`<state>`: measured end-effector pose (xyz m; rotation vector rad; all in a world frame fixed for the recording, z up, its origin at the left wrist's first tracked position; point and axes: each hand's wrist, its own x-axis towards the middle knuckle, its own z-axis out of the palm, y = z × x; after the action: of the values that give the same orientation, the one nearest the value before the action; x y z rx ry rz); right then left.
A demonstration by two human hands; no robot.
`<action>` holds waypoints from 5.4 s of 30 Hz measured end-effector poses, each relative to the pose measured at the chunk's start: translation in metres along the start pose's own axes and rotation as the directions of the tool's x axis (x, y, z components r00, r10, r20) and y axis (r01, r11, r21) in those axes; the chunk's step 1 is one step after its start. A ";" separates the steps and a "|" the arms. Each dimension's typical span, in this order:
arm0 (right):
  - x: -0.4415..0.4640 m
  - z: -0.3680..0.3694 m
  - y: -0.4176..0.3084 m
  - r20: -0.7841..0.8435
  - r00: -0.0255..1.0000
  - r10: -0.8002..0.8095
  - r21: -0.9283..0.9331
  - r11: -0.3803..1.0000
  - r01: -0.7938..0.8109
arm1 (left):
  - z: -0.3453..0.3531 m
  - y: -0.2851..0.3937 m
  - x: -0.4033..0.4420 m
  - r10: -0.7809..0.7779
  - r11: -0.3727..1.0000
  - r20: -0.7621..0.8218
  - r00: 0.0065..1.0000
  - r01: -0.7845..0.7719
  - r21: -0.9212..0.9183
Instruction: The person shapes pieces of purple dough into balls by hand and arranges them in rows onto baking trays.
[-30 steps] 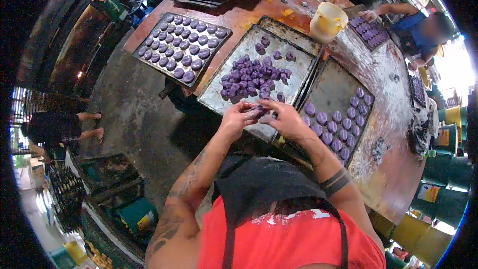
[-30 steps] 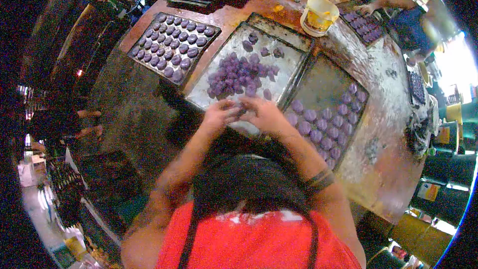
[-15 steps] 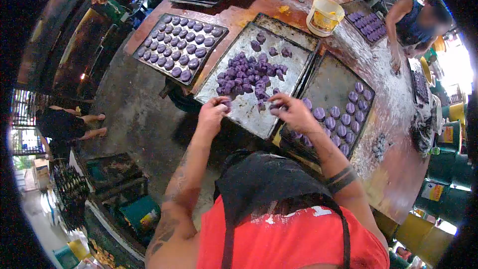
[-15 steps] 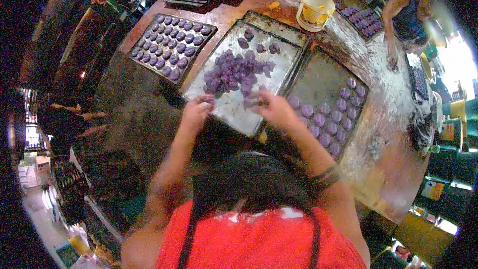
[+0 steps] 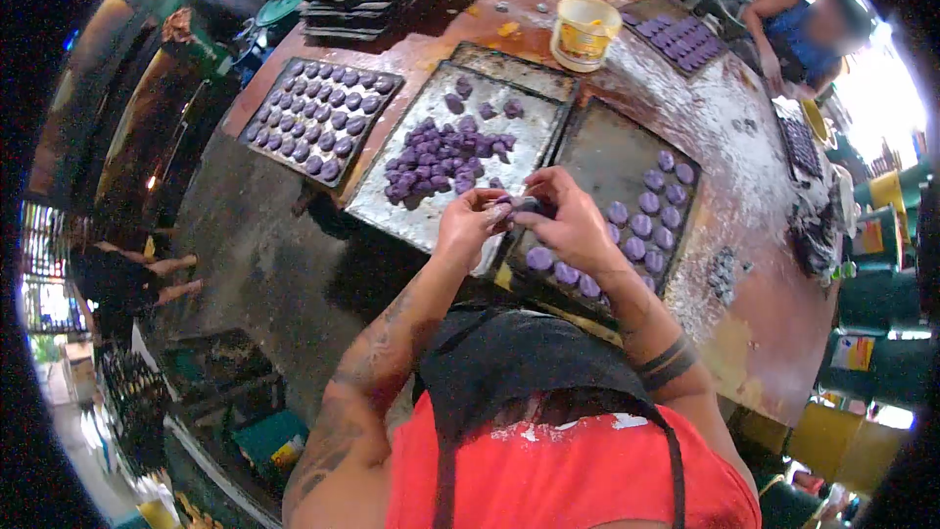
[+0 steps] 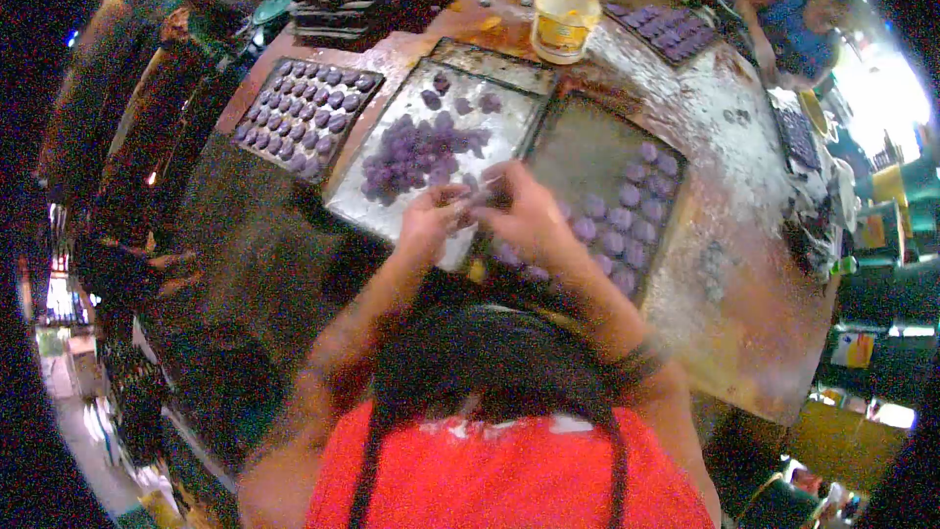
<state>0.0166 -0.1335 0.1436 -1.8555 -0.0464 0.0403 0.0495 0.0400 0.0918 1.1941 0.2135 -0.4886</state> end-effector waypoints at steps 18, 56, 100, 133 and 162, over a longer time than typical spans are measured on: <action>-0.050 -0.108 0.034 -0.364 0.927 0.092 0.333 0.942 0.037 | 0.152 -0.006 -0.009 -0.070 0.960 0.400 0.914 0.170 -0.220; 0.016 -0.090 0.134 -0.277 0.958 0.070 -0.641 0.729 -0.239 | 0.060 -0.070 0.003 0.351 0.613 0.138 0.926 -0.339 0.713; -0.091 -0.148 0.035 -0.386 0.921 -0.050 -0.248 0.967 -0.051 | 0.181 -0.035 -0.005 -0.008 0.992 0.440 0.898 -0.050 0.119; -0.058 -0.110 0.062 -0.448 0.858 -0.251 -0.178 0.966 0.189 | 0.144 -0.063 0.006 -0.282 0.904 0.487 0.827 0.399 -0.153; -0.062 -0.041 0.099 -0.158 0.964 0.213 0.274 0.947 -0.165 | 0.085 -0.063 -0.001 0.282 0.763 0.094 0.955 -0.282 0.582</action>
<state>-0.0419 -0.2036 0.0604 -1.5889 0.2577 0.0065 0.0112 -0.0562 0.0703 1.8082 -0.1410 -0.2890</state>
